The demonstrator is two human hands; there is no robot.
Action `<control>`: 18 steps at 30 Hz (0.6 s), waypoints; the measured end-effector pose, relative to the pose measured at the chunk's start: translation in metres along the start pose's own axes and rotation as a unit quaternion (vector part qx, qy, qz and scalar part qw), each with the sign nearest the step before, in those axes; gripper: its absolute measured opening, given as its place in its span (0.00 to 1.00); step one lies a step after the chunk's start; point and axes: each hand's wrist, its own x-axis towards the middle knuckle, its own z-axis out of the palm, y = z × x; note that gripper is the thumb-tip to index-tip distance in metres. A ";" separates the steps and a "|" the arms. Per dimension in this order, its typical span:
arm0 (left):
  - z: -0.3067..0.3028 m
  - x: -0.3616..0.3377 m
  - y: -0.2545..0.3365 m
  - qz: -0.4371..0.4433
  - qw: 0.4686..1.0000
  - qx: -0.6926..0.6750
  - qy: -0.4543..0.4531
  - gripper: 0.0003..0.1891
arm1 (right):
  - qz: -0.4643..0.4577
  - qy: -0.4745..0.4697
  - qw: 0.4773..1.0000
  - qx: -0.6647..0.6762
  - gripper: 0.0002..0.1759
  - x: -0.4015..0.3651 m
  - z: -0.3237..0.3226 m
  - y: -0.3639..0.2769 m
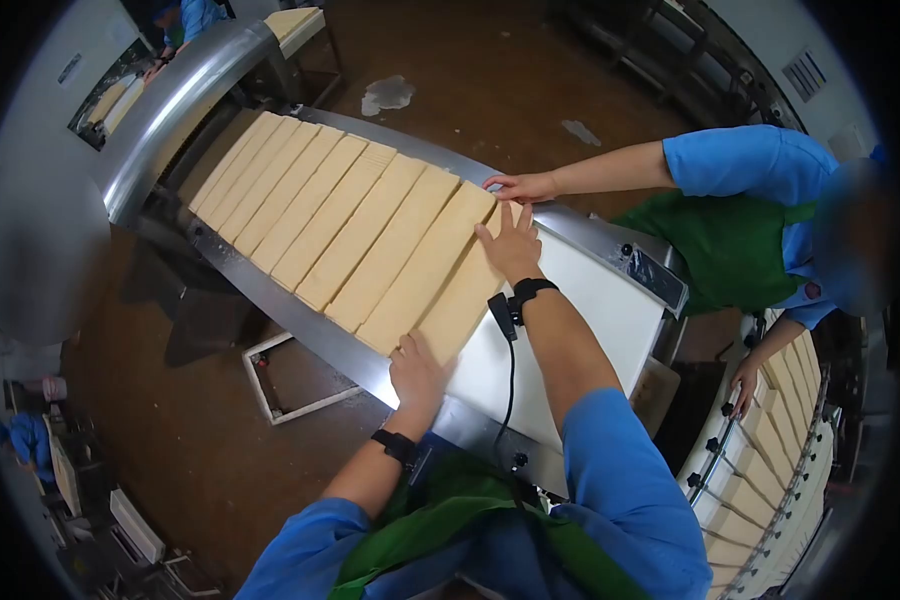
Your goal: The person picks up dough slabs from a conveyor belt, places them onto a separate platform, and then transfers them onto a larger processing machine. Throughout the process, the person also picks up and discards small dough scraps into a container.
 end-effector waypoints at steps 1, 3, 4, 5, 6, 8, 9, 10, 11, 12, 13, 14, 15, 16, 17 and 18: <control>0.002 0.000 0.000 0.004 1.000 0.010 0.004 0.46 | 0.012 -0.019 1.000 0.001 0.41 -0.001 -0.006 -0.003; 0.003 -0.004 0.003 0.011 1.000 0.007 -0.002 0.46 | 0.050 -0.050 0.997 0.007 0.41 -0.009 -0.013 0.000; -0.001 -0.003 0.002 0.015 1.000 -0.005 -0.008 0.46 | 0.074 -0.057 0.996 0.014 0.41 -0.011 -0.017 0.002; -0.003 -0.003 0.002 0.021 1.000 -0.017 -0.013 0.47 | 0.098 -0.062 0.993 0.021 0.41 -0.014 -0.022 0.009; -0.006 -0.003 0.002 0.043 0.998 -0.035 0.005 0.46 | 0.120 -0.016 0.992 0.027 0.41 -0.021 -0.022 0.019; -0.014 -0.002 0.006 0.081 0.989 -0.101 -0.074 0.45 | 0.190 0.017 0.980 0.053 0.43 -0.041 -0.030 0.054; -0.022 -0.003 0.010 0.099 0.980 -0.132 -0.113 0.44 | 0.223 0.034 0.972 0.067 0.45 -0.056 -0.040 0.070; -0.024 -0.005 0.016 0.139 0.965 -0.172 -0.143 0.44 | 0.254 0.024 0.963 0.087 0.47 -0.073 -0.057 0.085; -0.026 -0.009 0.022 0.179 0.946 -0.210 -0.172 0.44 | 0.286 0.016 0.952 0.109 0.49 -0.089 -0.074 0.105; -0.027 -0.013 0.030 0.219 0.921 -0.248 -0.203 0.44 | 0.328 -0.001 0.940 0.092 0.51 -0.099 -0.078 0.133; -0.028 -0.018 0.040 0.217 0.913 -0.250 -0.240 0.45 | 0.323 0.022 0.942 0.090 0.52 -0.110 -0.080 0.154; -0.029 -0.023 0.051 0.217 0.902 -0.250 -0.278 0.45 | 0.322 0.044 0.942 0.087 0.54 -0.123 -0.082 0.175; -0.030 -0.029 0.064 0.223 0.888 -0.246 -0.319 0.46 | 0.326 0.070 0.939 0.085 0.55 -0.139 -0.083 0.198; -0.037 -0.035 0.079 0.252 0.895 -0.211 -0.301 0.48 | 0.345 0.105 0.929 0.087 0.56 -0.149 -0.068 0.224; -0.036 -0.040 0.092 0.252 0.901 -0.210 -0.283 0.47 | 0.362 0.116 0.917 0.125 0.56 -0.161 -0.066 0.239; -0.032 -0.045 0.103 0.255 0.905 -0.210 -0.267 0.46 | 0.379 0.130 0.901 0.163 0.56 -0.174 -0.066 0.248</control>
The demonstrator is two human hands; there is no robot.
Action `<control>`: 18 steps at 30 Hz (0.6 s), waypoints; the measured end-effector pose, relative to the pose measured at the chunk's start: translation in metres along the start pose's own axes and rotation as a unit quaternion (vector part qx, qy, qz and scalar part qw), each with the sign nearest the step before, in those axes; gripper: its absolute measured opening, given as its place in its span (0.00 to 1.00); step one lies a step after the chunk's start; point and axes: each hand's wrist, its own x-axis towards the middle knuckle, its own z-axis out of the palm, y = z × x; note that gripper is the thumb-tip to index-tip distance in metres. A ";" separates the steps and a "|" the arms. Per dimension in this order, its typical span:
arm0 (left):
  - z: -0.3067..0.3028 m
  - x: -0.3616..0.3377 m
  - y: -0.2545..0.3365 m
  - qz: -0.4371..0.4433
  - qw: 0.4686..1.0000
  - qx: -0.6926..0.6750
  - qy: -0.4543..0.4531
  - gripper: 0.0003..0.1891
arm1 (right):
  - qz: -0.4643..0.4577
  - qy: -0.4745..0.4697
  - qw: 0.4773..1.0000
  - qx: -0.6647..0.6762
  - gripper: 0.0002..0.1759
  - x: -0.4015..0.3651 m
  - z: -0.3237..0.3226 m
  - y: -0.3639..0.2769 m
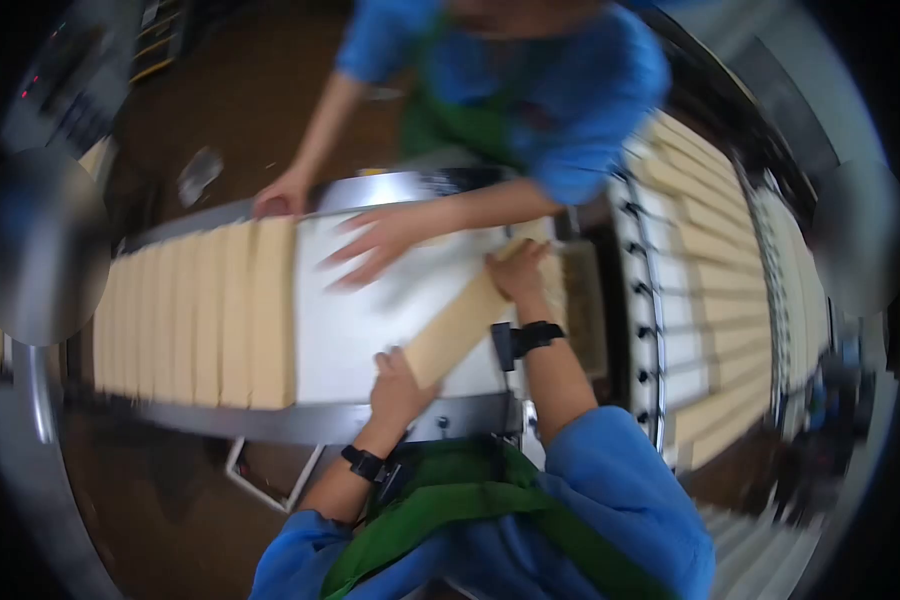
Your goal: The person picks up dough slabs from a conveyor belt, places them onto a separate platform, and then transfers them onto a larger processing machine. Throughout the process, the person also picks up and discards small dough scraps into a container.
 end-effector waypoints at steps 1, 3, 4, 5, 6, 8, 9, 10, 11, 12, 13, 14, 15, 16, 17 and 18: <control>0.009 0.002 0.009 0.006 1.000 0.005 0.014 0.45 | 0.022 0.031 0.998 0.047 0.54 -0.009 -0.011 0.013; 0.025 0.004 0.023 0.063 0.996 -0.006 0.064 0.42 | -0.026 0.163 0.981 0.104 0.46 -0.007 -0.010 0.070; 0.031 0.005 0.036 0.109 0.992 -0.013 0.066 0.42 | 0.005 0.174 0.972 0.160 0.45 -0.025 -0.043 0.078; 0.033 0.004 0.052 0.149 0.986 -0.022 0.067 0.41 | 0.031 0.182 0.959 0.215 0.44 -0.046 -0.078 0.086; 0.036 0.002 0.071 0.185 0.979 -0.035 0.073 0.40 | 0.063 0.215 0.952 0.209 0.44 -0.055 -0.100 0.109; 0.048 -0.003 0.119 0.265 0.963 -0.029 0.046 0.40 | 0.114 0.272 0.935 0.199 0.44 -0.070 -0.148 0.157; 0.052 -0.007 0.141 0.301 0.952 -0.026 0.037 0.40 | 0.139 0.292 0.922 0.215 0.44 -0.085 -0.177 0.172; 0.059 -0.013 0.163 0.331 0.943 -0.036 0.018 0.40 | 0.174 0.303 0.915 0.200 0.44 -0.090 -0.195 0.201; 0.068 -0.021 0.184 0.360 0.932 -0.045 0.001 0.40 | 0.207 0.315 0.907 0.187 0.44 -0.094 -0.209 0.232; 0.076 -0.029 0.202 0.388 0.920 -0.054 -0.016 0.40 | 0.237 0.305 0.905 0.177 0.45 -0.097 -0.223 0.263; 0.083 -0.036 0.219 0.404 0.911 -0.063 -0.056 0.40 | 0.264 0.294 0.903 0.167 0.46 -0.100 -0.236 0.289; 0.091 -0.042 0.235 0.417 0.901 -0.071 -0.094 0.40 | 0.285 0.298 0.901 0.136 0.43 -0.104 -0.248 0.309; 0.099 -0.047 0.244 0.429 0.890 -0.078 -0.131 0.41 | 0.300 0.264 0.912 0.094 0.41 -0.107 -0.257 0.330; 0.107 -0.049 0.253 0.445 0.879 -0.063 -0.157 0.39 | 0.316 0.224 0.920 0.052 0.40 -0.106 -0.266 0.352; 0.114 -0.052 0.262 0.441 0.874 -0.067 -0.194 0.38 | 0.328 0.185 0.926 0.010 0.40 -0.103 -0.272 0.367; 0.120 -0.055 0.271 0.436 0.867 -0.069 -0.230 0.36 | 0.332 0.144 0.932 -0.029 0.37 -0.105 -0.284 0.367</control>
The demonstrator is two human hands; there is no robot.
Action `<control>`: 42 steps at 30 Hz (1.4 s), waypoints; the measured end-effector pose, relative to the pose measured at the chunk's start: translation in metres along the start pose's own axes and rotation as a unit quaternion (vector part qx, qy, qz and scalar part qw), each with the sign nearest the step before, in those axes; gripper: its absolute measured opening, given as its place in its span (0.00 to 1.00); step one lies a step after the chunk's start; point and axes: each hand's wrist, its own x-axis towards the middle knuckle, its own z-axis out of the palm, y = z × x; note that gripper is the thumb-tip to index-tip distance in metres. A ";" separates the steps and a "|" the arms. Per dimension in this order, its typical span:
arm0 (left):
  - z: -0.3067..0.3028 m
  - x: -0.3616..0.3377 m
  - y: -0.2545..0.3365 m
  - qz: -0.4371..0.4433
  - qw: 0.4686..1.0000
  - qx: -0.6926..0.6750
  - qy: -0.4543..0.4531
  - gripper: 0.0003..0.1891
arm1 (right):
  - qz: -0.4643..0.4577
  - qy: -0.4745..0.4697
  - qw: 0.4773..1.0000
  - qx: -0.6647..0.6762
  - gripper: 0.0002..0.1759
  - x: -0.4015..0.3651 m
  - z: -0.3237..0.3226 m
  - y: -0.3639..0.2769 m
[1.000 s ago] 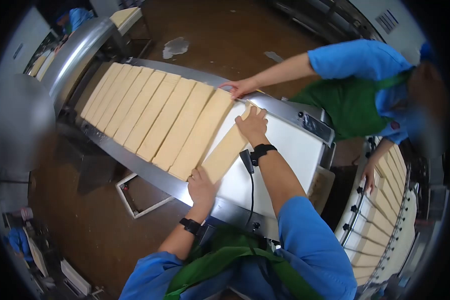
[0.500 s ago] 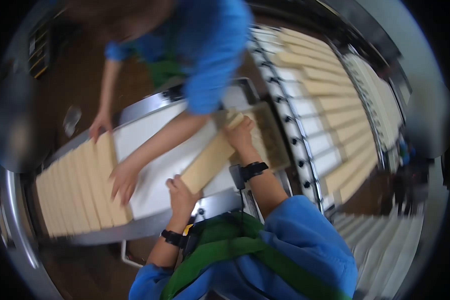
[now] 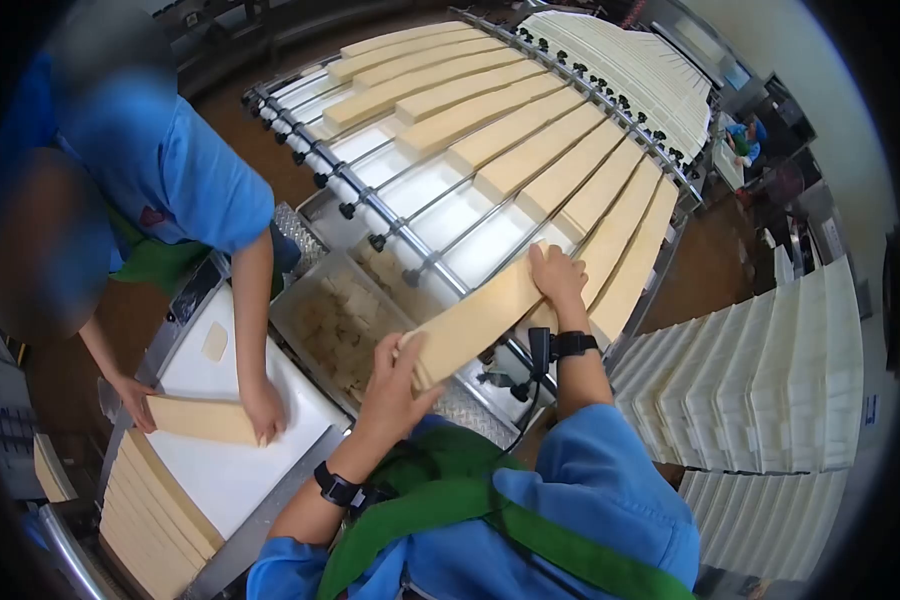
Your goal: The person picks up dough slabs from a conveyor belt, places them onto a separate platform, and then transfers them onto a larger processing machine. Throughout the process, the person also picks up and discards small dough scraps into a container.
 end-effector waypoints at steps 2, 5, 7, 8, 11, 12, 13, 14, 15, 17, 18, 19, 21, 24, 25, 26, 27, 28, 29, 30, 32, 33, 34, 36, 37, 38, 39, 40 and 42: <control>0.012 0.014 0.008 0.015 0.999 -0.003 -0.047 0.33 | -0.039 -0.020 0.998 -0.043 0.36 0.023 0.002 0.013; 0.038 0.038 0.013 0.044 0.998 0.003 -0.049 0.29 | -0.078 0.100 0.990 -0.060 0.37 0.056 0.033 0.038; 0.056 0.058 0.012 0.043 0.997 0.001 -0.063 0.26 | -0.086 0.141 0.985 -0.048 0.36 0.052 0.040 0.039; 0.067 0.067 0.006 0.041 0.997 -0.012 -0.070 0.27 | -0.086 0.116 0.989 -0.041 0.36 0.040 0.035 0.037; 0.093 0.081 -0.016 0.074 0.996 -0.021 -0.043 0.28 | -0.214 0.119 0.968 0.046 0.34 -0.010 0.029 0.029; 0.097 0.079 -0.022 0.088 0.996 -0.015 -0.024 0.29 | -0.308 0.104 0.935 0.142 0.33 -0.028 0.034 0.033; 0.101 0.078 -0.025 0.094 0.995 -0.029 -0.019 0.28 | -0.400 0.084 0.881 0.238 0.32 -0.043 0.038 0.033; 0.104 0.077 -0.028 0.098 0.994 -0.040 -0.009 0.28 | -0.436 0.066 0.876 0.194 0.30 -0.066 0.030 0.025; 0.101 0.076 -0.031 0.099 0.994 -0.047 0.003 0.28 | -0.473 0.047 0.866 0.152 0.29 -0.088 0.025 0.017; 0.076 0.072 -0.012 -0.045 0.988 -0.109 -0.095 0.31 | -0.445 0.044 0.889 0.097 0.27 -0.098 0.039 0.013; 0.075 0.070 -0.018 -0.022 0.992 -0.101 -0.077 0.31 | -0.471 0.098 0.868 0.122 0.26 -0.093 0.059 0.027; 0.079 0.069 -0.029 0.002 0.994 -0.091 -0.060 0.32 | -0.492 0.152 0.844 0.151 0.25 -0.082 0.077 0.035; 0.072 0.056 -0.048 0.021 0.997 -0.068 -0.005 0.33 | -0.503 0.183 0.840 0.086 0.19 -0.084 0.077 0.036; 0.066 0.036 -0.072 -0.056 0.995 -0.023 0.082 0.33 | -0.496 0.142 0.856 0.037 0.14 -0.081 0.071 0.037; 0.061 0.025 -0.082 -0.085 0.993 0.009 0.088 0.32 | -0.496 0.137 0.856 0.050 0.13 -0.078 0.070 0.037; 0.055 0.010 -0.092 -0.112 0.989 0.038 0.092 0.32 | -0.494 0.132 0.857 0.061 0.12 -0.079 0.070 0.036; 0.052 -0.006 -0.103 -0.140 0.983 0.064 0.095 0.31 | -0.492 0.126 0.858 0.070 0.10 -0.080 0.069 0.036; 0.054 -0.022 -0.122 -0.130 0.975 0.144 0.110 0.28 | -0.490 0.108 0.862 0.076 0.11 -0.080 0.065 0.036; 0.056 -0.039 -0.140 -0.120 0.959 0.224 0.123 0.25 | -0.487 0.090 0.865 0.081 0.11 -0.081 0.062 0.036; 0.056 -0.055 -0.153 -0.129 0.954 0.253 0.095 0.22 | -0.482 0.073 0.869 0.088 0.12 -0.082 0.062 0.034; 0.056 -0.077 -0.169 -0.142 0.940 0.309 0.034 0.16 | -0.484 0.080 0.866 0.095 0.12 -0.082 0.065 0.033; 0.057 -0.079 -0.165 -0.121 0.939 0.320 0.045 0.14 | -0.483 0.084 0.866 0.097 0.12 -0.082 0.065 0.034; 0.058 -0.079 -0.161 -0.099 0.937 0.331 0.056 0.12 | -0.485 0.092 0.864 0.098 0.12 -0.081 0.066 0.034; 0.059 -0.080 -0.156 -0.086 0.937 0.326 0.094 0.09 | -0.487 0.103 0.862 0.098 0.12 -0.081 0.067 0.036; 0.059 -0.079 -0.155 -0.095 0.938 0.310 0.122 0.08 | -0.489 0.105 0.860 0.103 0.12 -0.082 0.067 0.035; 0.059 -0.076 -0.155 -0.100 0.939 0.293 0.149 0.07 | -0.488 0.109 0.859 0.108 0.13 -0.082 0.067 0.034; 0.057 -0.073 -0.156 -0.106 0.937 0.299 0.147 0.06 | -0.483 0.116 0.861 0.112 0.13 -0.080 0.068 0.037; 0.057 -0.075 -0.156 -0.109 0.937 0.300 0.139 0.06 | -0.494 0.119 0.853 0.120 0.13 -0.078 0.070 0.040; 0.059 -0.077 -0.152 -0.102 0.941 0.293 0.138 0.05 | -0.502 0.127 0.846 0.130 0.13 -0.072 0.076 0.041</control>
